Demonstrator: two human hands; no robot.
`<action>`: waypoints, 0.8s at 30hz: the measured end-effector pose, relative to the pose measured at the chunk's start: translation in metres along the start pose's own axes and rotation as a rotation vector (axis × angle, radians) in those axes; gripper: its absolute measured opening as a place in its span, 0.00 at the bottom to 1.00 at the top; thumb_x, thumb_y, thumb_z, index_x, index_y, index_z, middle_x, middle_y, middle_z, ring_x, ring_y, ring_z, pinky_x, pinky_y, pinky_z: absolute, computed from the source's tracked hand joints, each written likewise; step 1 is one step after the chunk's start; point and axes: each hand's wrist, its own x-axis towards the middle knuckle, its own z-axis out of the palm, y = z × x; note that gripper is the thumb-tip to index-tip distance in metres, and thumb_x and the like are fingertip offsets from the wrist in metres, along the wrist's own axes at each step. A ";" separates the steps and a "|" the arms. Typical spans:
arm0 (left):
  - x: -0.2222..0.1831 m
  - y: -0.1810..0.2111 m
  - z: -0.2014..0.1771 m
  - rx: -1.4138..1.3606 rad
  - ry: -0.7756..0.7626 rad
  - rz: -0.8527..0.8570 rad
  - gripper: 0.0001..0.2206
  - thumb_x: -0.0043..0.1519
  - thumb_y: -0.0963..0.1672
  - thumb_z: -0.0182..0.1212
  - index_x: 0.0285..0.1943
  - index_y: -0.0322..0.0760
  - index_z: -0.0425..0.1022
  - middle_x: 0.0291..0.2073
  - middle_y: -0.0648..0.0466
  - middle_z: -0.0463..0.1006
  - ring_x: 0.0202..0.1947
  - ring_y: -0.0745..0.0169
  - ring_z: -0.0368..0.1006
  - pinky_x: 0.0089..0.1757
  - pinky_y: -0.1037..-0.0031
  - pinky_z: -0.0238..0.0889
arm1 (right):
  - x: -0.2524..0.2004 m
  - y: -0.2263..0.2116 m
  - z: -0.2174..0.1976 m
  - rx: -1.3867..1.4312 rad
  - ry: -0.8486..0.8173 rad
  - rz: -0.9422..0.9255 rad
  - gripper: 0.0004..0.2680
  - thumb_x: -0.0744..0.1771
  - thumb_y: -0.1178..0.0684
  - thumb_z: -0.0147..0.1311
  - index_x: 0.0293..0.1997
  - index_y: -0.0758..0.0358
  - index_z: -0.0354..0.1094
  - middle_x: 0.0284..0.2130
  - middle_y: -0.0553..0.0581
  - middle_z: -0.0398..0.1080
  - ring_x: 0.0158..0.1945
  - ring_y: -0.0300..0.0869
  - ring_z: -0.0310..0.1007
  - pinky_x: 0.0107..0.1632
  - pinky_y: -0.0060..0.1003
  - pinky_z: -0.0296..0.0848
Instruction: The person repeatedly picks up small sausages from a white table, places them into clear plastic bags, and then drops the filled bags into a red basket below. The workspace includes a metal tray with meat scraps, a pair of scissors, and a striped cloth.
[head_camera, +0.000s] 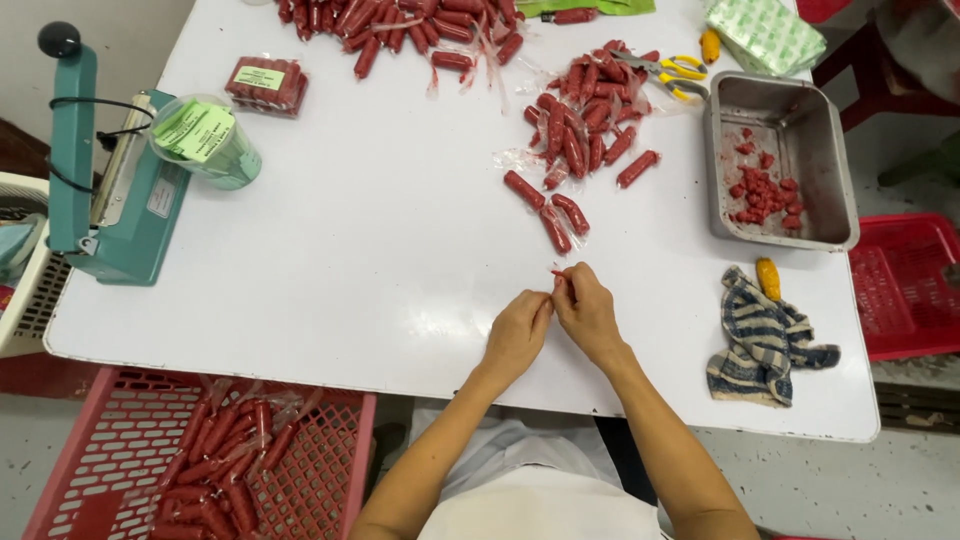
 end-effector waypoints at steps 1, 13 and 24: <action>-0.001 0.000 -0.009 -0.001 0.006 0.000 0.08 0.72 0.43 0.48 0.45 0.35 0.73 0.31 0.47 0.75 0.36 0.48 0.77 0.37 0.63 0.72 | 0.006 0.001 0.006 0.000 -0.002 -0.006 0.02 0.70 0.59 0.51 0.39 0.64 0.67 0.21 0.60 0.65 0.24 0.49 0.71 0.27 0.39 0.68; -0.090 -0.037 -0.175 0.110 -0.082 -0.516 0.14 0.67 0.44 0.52 0.52 0.28 0.78 0.38 0.28 0.81 0.42 0.26 0.79 0.40 0.47 0.72 | 0.083 0.006 0.056 -0.247 0.037 -0.350 0.03 0.68 0.53 0.58 0.38 0.54 0.69 0.24 0.50 0.69 0.31 0.44 0.76 0.34 0.35 0.74; -0.021 -0.038 -0.110 0.526 -0.102 -0.105 0.16 0.66 0.43 0.56 0.62 0.35 0.75 0.53 0.37 0.77 0.58 0.34 0.72 0.53 0.51 0.69 | 0.109 0.051 0.010 -0.616 -0.240 -0.099 0.07 0.71 0.53 0.51 0.44 0.68 0.69 0.34 0.59 0.67 0.43 0.50 0.73 0.42 0.43 0.79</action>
